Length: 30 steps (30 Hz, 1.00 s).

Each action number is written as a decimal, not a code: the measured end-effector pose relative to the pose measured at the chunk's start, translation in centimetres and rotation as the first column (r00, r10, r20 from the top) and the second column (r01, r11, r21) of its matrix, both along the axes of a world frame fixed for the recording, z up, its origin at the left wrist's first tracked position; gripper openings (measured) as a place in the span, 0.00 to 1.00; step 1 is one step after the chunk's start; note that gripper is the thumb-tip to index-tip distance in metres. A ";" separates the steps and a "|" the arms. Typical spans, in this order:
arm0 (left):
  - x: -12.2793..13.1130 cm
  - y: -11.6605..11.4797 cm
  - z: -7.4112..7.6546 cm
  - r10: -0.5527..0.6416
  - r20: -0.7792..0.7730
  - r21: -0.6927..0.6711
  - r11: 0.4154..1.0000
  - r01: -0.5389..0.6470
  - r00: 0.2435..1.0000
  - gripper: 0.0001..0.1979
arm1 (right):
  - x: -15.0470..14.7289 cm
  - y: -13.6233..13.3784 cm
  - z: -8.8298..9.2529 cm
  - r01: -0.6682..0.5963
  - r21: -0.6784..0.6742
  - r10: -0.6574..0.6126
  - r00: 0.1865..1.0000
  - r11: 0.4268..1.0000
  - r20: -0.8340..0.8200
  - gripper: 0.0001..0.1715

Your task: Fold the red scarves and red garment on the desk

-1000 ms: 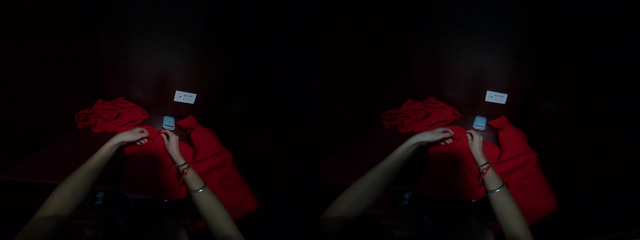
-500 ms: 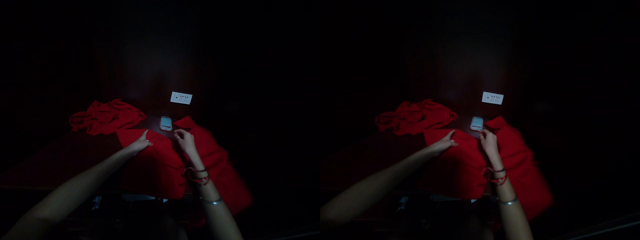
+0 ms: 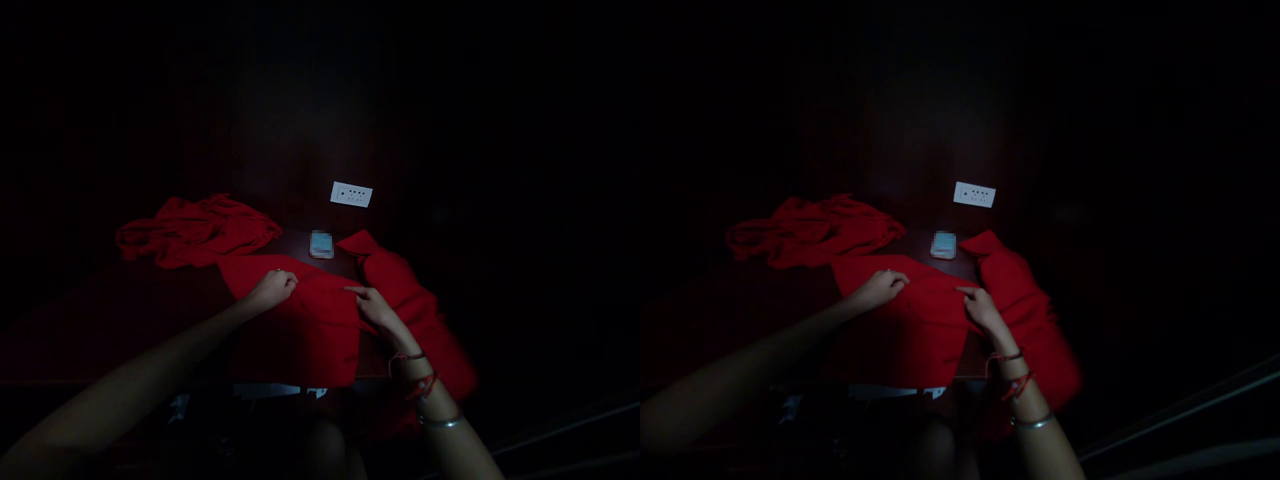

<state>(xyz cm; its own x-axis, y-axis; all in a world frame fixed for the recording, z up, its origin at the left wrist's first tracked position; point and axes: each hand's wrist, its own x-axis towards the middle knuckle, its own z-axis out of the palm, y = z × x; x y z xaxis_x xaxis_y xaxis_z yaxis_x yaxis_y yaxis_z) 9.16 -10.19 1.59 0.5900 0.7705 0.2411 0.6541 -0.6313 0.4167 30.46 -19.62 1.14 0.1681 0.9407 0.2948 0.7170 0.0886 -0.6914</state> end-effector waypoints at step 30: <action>2.0 0.4 -1.6 0.100 0.282 -0.208 0.977 -0.041 0.954 0.18 | -3.1 5.2 3.7 -0.477 -0.187 0.512 0.781 0.859 0.357 0.27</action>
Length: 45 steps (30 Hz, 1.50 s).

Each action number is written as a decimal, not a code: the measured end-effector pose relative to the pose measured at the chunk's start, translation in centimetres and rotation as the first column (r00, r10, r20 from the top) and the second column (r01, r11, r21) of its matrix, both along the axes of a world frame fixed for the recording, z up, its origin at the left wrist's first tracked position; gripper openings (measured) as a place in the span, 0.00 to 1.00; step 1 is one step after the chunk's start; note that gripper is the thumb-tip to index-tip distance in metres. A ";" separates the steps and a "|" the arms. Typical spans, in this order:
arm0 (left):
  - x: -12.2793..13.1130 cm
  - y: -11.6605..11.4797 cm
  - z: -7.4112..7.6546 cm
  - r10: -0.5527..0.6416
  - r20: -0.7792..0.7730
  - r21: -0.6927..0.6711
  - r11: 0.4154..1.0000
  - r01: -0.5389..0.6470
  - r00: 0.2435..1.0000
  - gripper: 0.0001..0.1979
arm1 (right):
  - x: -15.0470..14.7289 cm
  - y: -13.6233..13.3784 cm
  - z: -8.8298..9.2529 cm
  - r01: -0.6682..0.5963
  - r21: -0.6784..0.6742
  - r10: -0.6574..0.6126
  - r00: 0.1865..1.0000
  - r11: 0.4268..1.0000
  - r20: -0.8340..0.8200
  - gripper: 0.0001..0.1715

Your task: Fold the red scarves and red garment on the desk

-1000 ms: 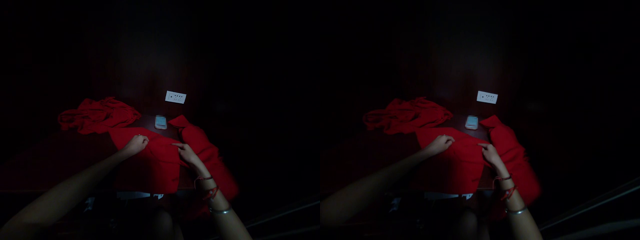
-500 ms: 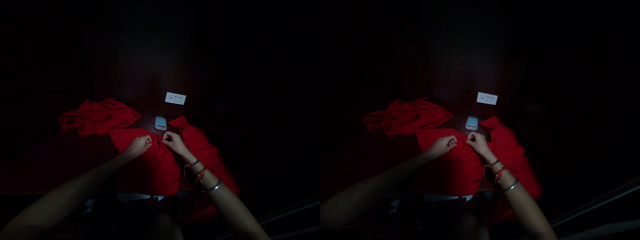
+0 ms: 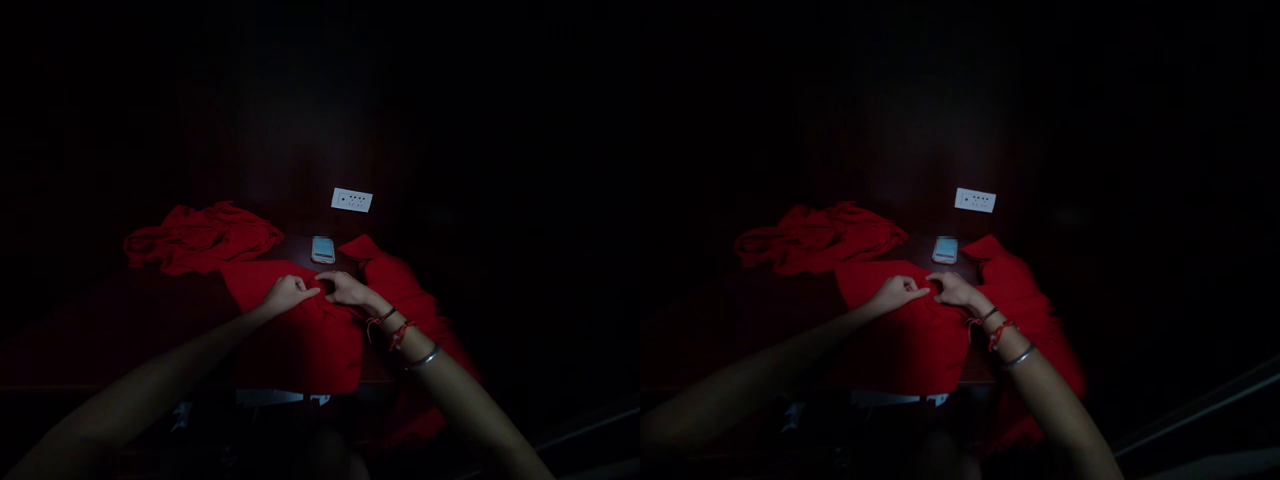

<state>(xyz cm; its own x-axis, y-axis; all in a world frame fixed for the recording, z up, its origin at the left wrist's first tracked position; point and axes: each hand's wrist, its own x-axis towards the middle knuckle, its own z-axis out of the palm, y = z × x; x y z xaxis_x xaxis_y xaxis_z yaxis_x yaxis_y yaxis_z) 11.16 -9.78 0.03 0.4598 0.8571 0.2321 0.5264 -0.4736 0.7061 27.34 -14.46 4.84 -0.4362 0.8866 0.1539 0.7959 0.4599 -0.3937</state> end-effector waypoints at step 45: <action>-1.1 1.2 0.4 -0.183 0.145 0.027 0.983 0.181 0.972 0.17 | 2.3 0.1 1.0 -0.112 0.229 0.079 0.986 0.967 0.148 0.06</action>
<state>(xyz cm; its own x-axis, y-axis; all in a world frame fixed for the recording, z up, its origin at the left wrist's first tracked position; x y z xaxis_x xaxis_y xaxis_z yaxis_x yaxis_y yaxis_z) 10.06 -8.55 0.45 0.5678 0.7585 0.3200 0.3218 -0.5622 0.7618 29.68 -14.34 5.83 -0.5483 0.7857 0.2864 0.7825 0.6029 -0.1559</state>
